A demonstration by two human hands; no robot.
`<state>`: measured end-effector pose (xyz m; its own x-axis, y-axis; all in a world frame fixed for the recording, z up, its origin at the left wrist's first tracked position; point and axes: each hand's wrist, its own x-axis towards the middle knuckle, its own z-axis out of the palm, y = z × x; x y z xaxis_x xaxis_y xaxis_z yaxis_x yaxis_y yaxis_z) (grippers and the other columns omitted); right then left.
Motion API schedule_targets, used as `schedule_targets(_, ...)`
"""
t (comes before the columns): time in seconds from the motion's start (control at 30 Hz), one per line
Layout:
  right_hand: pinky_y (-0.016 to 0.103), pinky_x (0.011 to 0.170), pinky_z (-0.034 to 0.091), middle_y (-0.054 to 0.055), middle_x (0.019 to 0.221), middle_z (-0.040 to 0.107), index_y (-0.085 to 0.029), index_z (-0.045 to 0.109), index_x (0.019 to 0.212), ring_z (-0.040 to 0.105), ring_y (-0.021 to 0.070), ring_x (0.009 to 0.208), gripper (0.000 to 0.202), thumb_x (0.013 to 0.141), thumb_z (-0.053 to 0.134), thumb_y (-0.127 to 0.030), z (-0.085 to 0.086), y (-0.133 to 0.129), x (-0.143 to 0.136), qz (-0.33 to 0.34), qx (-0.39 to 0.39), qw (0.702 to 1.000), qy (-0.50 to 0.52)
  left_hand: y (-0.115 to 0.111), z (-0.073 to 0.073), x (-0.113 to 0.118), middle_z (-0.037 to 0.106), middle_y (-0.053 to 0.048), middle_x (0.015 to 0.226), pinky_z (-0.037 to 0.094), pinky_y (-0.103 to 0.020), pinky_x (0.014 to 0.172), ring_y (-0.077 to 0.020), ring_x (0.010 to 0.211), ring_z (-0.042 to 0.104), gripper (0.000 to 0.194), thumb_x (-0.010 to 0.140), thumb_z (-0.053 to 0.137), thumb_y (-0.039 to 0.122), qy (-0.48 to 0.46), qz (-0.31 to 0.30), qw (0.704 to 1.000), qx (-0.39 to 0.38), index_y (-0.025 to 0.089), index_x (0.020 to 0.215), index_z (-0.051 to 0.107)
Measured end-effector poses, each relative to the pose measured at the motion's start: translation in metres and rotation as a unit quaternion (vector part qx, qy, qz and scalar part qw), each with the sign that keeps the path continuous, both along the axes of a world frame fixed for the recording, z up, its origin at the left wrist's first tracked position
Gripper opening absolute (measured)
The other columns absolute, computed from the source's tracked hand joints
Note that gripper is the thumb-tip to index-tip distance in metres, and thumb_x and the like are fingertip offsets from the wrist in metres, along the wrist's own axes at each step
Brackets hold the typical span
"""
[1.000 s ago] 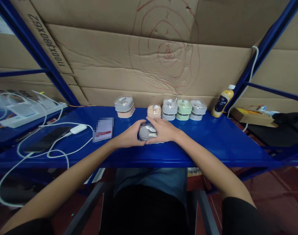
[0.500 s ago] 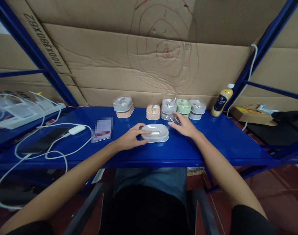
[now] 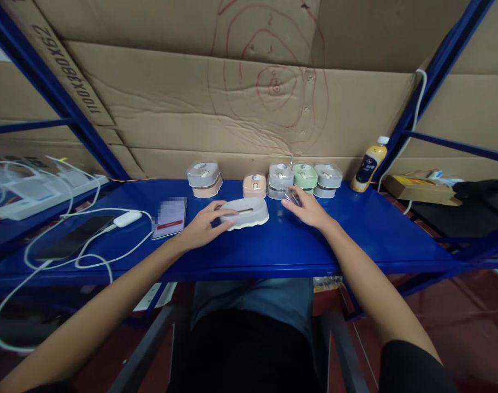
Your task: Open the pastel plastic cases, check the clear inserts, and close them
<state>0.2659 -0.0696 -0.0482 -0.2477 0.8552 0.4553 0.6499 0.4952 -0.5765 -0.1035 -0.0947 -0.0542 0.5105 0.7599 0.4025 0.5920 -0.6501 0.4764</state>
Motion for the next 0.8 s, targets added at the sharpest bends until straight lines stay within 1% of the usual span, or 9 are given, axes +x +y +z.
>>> schedule_targets(0.1, 0.053, 0.09, 0.061, 0.015, 0.12, 0.078, -0.022, 0.061, 0.145, 0.074, 0.0345, 0.104, 0.077, 0.095, 0.057, -0.08, -0.001, 0.001, 0.0, 0.003, 0.005, 1.0, 0.0, -0.003, -0.003, 0.002, 0.051, -0.017, 0.147, 0.047, -0.049, 0.121, -0.0336, 0.137, 0.06, 0.045, 0.101, 0.06, 0.048, 0.032, -0.034, 0.999, -0.003, 0.019, 0.131, 0.078)
schedule_targets(0.2, 0.053, 0.09, 0.062, 0.014, 0.12, 0.078, -0.023, 0.061, 0.146, 0.074, 0.0341, 0.104, 0.075, 0.096, 0.058, -0.078, -0.003, 0.001, 0.0, 0.006, 0.006, 1.0, -0.001, -0.004, -0.004, 0.007, 0.051, -0.017, 0.146, 0.047, -0.048, 0.122, -0.0336, 0.137, 0.059, 0.044, 0.102, 0.06, 0.047, 0.037, -0.047, 0.998, 0.008, 0.019, 0.13, 0.078)
schedule_targets(0.3, 0.054, 0.09, 0.062, 0.015, 0.121, 0.077, -0.021, 0.061, 0.147, 0.075, 0.0341, 0.104, 0.076, 0.097, 0.057, -0.078, -0.005, 0.001, 0.001, 0.006, 0.006, 1.0, -0.002, -0.003, 0.0, 0.006, 0.055, -0.016, 0.141, 0.047, -0.049, 0.122, -0.0327, 0.136, 0.059, 0.044, 0.103, 0.057, 0.046, 0.014, -0.024, 0.999, 0.024, 0.019, 0.131, 0.077)
schedule_targets(0.4, 0.056, 0.093, 0.061, 0.016, 0.124, 0.077, -0.021, 0.06, 0.147, 0.075, 0.0356, 0.106, 0.077, 0.096, 0.057, -0.079, -0.006, 0.0, -0.001, 0.001, 0.004, 1.0, -0.011, -0.004, 0.003, -0.005, 0.057, -0.015, 0.137, 0.046, -0.05, 0.122, -0.0316, 0.135, 0.059, 0.044, 0.104, 0.055, 0.046, -0.006, 0.019, 0.999, 0.036, 0.019, 0.132, 0.075)
schedule_targets(0.47, 0.057, 0.095, 0.061, 0.017, 0.126, 0.077, -0.021, 0.06, 0.148, 0.074, 0.0367, 0.108, 0.078, 0.096, 0.057, -0.079, -0.006, -0.002, -0.003, 0.001, 0.003, 1.0, -0.016, -0.005, 0.002, -0.013, 0.057, -0.014, 0.137, 0.046, -0.051, 0.122, -0.0315, 0.136, 0.059, 0.044, 0.105, 0.055, 0.047, -0.005, 0.038, 0.999, 0.038, 0.02, 0.133, 0.075)
schedule_targets(0.53, 0.058, 0.097, 0.06, 0.017, 0.128, 0.076, -0.021, 0.059, 0.148, 0.074, 0.0372, 0.11, 0.078, 0.096, 0.058, -0.079, -0.006, -0.004, -0.006, 0.007, 0.006, 1.0, -0.018, -0.008, -0.001, -0.019, 0.056, -0.014, 0.138, 0.046, -0.053, 0.122, -0.0319, 0.137, 0.058, 0.044, 0.105, 0.055, 0.048, 0.0, 0.042, 0.998, 0.036, 0.021, 0.134, 0.074)
schedule_targets(0.63, 0.058, 0.098, 0.06, 0.016, 0.13, 0.075, -0.022, 0.058, 0.148, 0.073, 0.0372, 0.112, 0.077, 0.095, 0.059, -0.078, -0.004, -0.007, -0.012, 0.018, 0.016, 0.999, -0.026, -0.009, -0.006, -0.018, 0.052, -0.015, 0.145, 0.044, -0.052, 0.124, -0.0328, 0.14, 0.057, 0.046, 0.105, 0.055, 0.048, 0.004, 0.02, 0.999, 0.028, 0.021, 0.137, 0.073)
schedule_targets(0.8, 0.059, 0.098, 0.06, 0.016, 0.131, 0.075, -0.022, 0.056, 0.151, 0.073, 0.0382, 0.115, 0.076, 0.097, 0.059, -0.075, -0.003, -0.01, -0.016, 0.018, 0.025, 0.999, -0.041, -0.007, -0.006, 0.003, 0.048, -0.017, 0.152, 0.043, -0.052, 0.127, -0.0348, 0.146, 0.053, 0.05, 0.104, 0.058, 0.05, 0.033, -0.037, 0.999, 0.005, 0.021, 0.141, 0.073)
